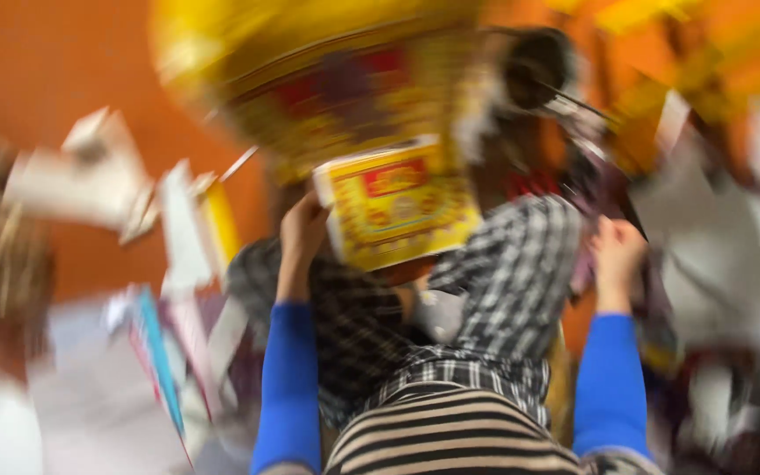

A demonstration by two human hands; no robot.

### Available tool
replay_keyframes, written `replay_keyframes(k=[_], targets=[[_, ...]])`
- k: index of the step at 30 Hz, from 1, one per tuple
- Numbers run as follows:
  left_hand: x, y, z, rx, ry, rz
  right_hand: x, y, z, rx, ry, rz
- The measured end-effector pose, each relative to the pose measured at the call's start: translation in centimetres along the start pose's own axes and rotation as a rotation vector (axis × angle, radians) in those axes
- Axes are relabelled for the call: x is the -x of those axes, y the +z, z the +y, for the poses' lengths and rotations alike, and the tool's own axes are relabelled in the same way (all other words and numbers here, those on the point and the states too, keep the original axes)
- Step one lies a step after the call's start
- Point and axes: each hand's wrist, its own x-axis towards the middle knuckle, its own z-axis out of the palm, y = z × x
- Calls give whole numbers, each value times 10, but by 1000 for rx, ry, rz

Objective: Decorating and assembling yellow paper horse effigies using glue and paper strips.

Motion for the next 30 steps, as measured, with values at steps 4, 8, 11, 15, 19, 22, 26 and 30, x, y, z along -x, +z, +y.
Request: replay_keyframes(k=[4, 8, 11, 15, 19, 22, 26, 30], targets=[[9, 40, -43, -320, 42, -228, 13, -18, 119, 184, -106, 214], [9, 35, -37, -342, 136, -207, 35, -25, 153, -87, 39, 300], [6, 29, -27, -376, 169, -186, 27, -29, 144, -60, 117, 388], [7, 28, -16, -463, 84, -230, -1, -33, 86, 40, 206, 437], [7, 34, -18, -524, -17, -265, -56, -19, 92, 323, -180, 486], [7, 37, -22, -533, -66, -259, -86, -9, 86, 558, -247, 442], [2, 39, -20, -608, -101, -290, -112, 1, 90, 857, -234, 462], [2, 41, -24, -626, -88, -299, -134, 7, 138, 931, -119, 419]])
